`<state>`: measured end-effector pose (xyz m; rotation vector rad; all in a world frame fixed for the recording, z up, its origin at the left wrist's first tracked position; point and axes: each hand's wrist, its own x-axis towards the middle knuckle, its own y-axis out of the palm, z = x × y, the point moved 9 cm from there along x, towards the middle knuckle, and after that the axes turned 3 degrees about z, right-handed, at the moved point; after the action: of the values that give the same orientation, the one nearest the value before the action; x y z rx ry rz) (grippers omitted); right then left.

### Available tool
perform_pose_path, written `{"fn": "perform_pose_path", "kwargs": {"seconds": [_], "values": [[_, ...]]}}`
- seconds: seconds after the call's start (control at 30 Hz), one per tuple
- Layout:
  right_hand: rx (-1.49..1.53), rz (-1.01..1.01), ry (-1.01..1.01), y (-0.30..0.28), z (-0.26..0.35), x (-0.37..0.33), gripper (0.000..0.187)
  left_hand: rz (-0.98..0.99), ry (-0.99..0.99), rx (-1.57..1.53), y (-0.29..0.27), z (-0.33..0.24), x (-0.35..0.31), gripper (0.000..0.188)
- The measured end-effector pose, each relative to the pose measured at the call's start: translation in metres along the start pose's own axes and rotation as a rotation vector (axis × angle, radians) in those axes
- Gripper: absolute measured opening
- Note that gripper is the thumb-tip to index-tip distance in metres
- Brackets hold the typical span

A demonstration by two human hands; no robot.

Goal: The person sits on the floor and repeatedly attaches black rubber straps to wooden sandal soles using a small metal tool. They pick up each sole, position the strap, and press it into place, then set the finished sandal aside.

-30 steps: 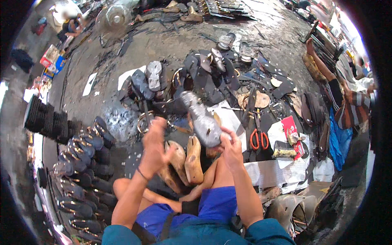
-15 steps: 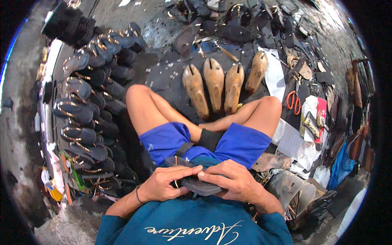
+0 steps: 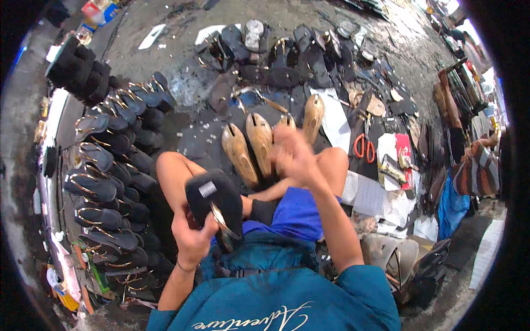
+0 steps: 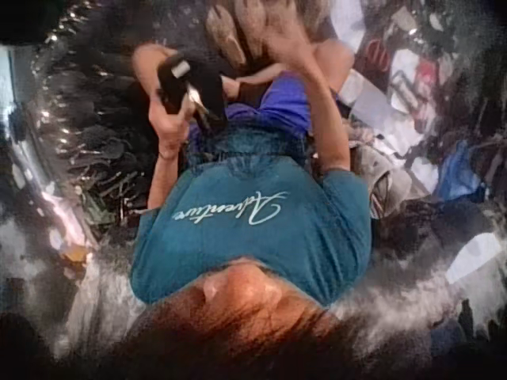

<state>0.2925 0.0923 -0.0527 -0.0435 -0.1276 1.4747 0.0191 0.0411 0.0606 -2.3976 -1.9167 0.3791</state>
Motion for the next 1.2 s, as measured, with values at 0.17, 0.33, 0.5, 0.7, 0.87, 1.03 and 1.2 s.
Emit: {"fn": "perform_pose_path", "kwargs": {"seconds": [0.17,0.33,0.5,0.7,0.87,1.03,1.2], "values": [[-0.902,-0.54,0.797,-0.141,-0.181,0.013,0.067,0.365,-0.412,-0.507,0.049,0.127,0.018,0.056],[0.313,-0.405,0.421,-0.084,-0.103,0.0,0.045,0.403,-0.32,-0.686,0.061,0.102,0.017,0.061],[0.913,0.24,0.568,0.034,0.05,-0.109,0.078,0.27,-0.325,-0.739,0.041,0.144,0.041,0.066],[0.454,0.277,0.723,0.074,0.072,-0.167,0.07,0.132,-0.33,-0.8,0.025,0.148,0.058,0.075],[-0.347,0.288,0.228,0.104,0.114,-0.135,0.066,0.099,-0.294,-1.103,0.038,0.164,0.032,0.099],[-0.508,0.355,0.181,0.128,0.12,-0.124,0.067,-0.008,-0.386,-1.343,0.04,0.192,0.013,0.109],[-0.631,0.266,0.069,0.166,0.093,-0.105,0.068,-0.157,-0.461,-1.148,0.026,0.206,-0.004,0.108]]}}
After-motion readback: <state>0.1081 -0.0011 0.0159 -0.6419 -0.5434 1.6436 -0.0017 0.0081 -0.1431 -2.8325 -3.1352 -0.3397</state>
